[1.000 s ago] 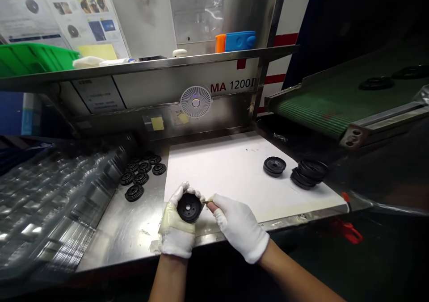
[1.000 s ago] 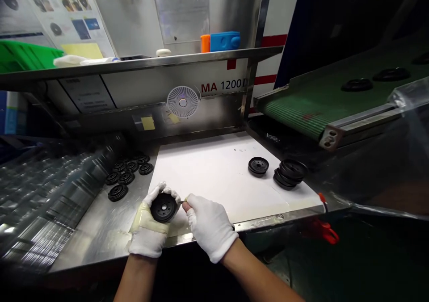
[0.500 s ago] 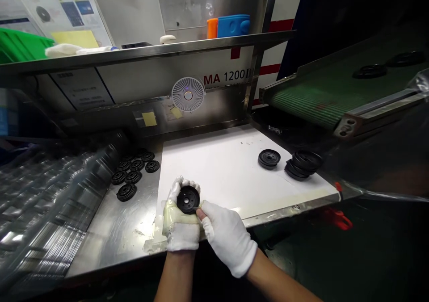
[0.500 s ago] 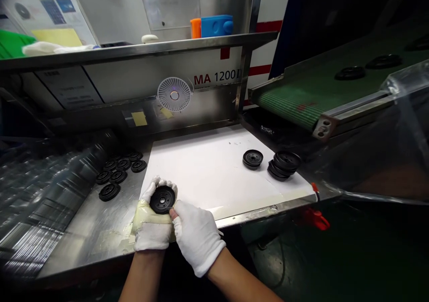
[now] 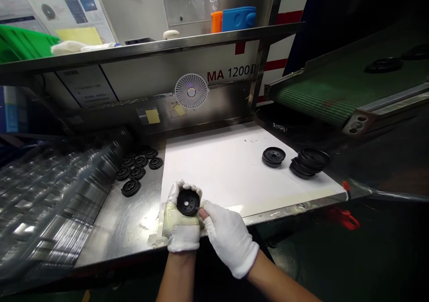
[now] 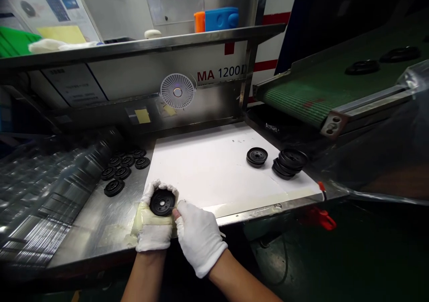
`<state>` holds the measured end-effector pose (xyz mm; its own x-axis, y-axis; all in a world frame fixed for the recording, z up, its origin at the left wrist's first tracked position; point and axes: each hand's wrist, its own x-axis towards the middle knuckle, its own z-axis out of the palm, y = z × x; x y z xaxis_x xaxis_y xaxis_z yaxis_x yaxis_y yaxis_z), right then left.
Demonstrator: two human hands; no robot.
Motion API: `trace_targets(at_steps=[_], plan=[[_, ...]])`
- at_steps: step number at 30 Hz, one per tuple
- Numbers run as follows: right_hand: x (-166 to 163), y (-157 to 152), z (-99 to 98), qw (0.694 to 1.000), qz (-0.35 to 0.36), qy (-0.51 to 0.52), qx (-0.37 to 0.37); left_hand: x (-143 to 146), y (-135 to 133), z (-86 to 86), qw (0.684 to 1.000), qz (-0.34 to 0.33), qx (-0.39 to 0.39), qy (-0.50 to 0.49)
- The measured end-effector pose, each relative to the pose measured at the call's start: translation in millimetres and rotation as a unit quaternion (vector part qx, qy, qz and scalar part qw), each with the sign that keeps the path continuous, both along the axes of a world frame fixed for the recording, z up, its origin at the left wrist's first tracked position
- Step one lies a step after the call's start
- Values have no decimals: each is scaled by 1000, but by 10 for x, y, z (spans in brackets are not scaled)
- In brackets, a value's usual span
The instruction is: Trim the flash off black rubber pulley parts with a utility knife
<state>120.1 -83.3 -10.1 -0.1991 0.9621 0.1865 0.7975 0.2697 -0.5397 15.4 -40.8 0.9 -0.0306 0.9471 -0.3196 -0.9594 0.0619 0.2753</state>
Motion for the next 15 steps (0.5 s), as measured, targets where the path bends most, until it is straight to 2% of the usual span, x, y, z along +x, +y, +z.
trace_targets(at_steps=[4,8,10,15], plan=[[-48,-21,33,1000,-3,-9,7,28,-32,31,999,46,12,18],[9,22,44,1000,8,-1,10,9,-118,32,995,-8,12,95],[35,33,41,1000,5,3,8,-5,-136,35,996,-12,18,86],[-27,-15,46,1000,-8,-15,17,0,-65,43,998,50,13,39]])
